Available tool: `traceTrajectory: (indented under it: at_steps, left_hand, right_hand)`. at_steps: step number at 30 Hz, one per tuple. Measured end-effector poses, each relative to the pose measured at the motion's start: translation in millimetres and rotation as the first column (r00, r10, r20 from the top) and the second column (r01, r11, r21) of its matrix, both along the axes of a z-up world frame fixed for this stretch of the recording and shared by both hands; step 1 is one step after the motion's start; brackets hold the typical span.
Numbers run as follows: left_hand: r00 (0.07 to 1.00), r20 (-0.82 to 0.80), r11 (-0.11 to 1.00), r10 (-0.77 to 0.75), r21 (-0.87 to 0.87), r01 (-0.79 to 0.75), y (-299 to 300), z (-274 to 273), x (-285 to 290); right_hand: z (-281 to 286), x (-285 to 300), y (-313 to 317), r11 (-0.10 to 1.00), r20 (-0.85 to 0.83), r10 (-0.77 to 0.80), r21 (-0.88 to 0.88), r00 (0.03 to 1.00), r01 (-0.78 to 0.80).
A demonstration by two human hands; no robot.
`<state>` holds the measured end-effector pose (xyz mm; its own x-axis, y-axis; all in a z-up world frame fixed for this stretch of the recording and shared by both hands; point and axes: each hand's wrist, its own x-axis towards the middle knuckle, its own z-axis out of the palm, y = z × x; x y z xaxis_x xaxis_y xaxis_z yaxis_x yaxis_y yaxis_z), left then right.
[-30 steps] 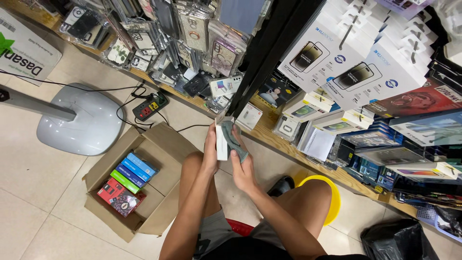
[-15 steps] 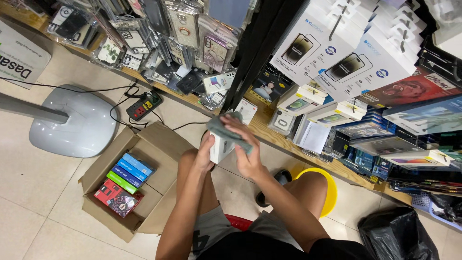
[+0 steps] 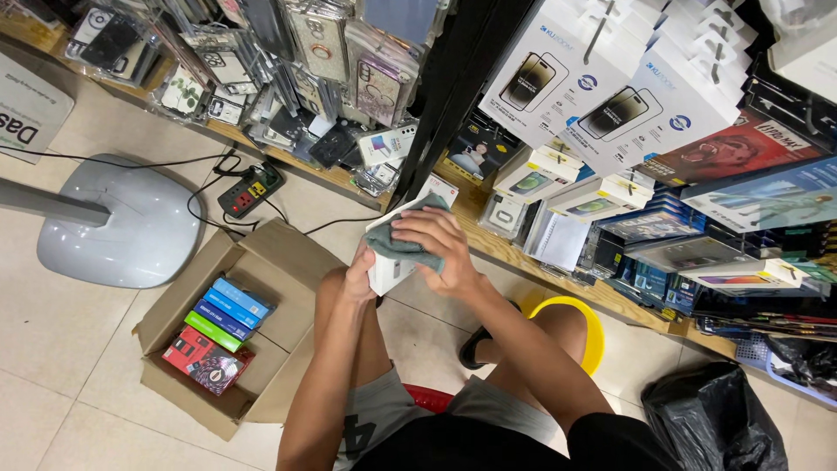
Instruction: The person wipes the exterior of multiple product boxes with a cloth before setting them down.
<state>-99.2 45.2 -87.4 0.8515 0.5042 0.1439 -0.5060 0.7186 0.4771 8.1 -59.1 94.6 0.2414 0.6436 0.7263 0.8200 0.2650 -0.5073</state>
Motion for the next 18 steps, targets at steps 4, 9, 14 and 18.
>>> traceTrajectory:
  at_steps: [4,9,14,18]
  left_hand:
    - [0.999,0.04,0.999,-0.001,-0.051,0.003,1.0,25.3,-1.6]
    - [0.999,0.028,0.999,-0.041,-0.004,0.041,-2.7,37.7,-6.1]
    - [0.999,0.052,1.0,-0.006,-0.016,0.007,14.9,42.1,-6.1]
    - [0.999,-0.034,0.951,-0.024,0.309,0.034,21.0,105.5,0.8]
  right_hand:
    - [-31.6,31.1,-11.2,0.997,0.036,-0.072,-0.003,0.997,0.072]
    - [-11.3,50.4,-23.9,0.987,0.163,-0.144,-0.041,0.976,0.152]
    - [-26.6,68.3,-48.2,0.925,-0.068,-0.314,-0.245,0.947,0.29]
    - [-8.1,55.6,-50.9,0.874,-0.482,-0.481,-0.328,0.733,0.358]
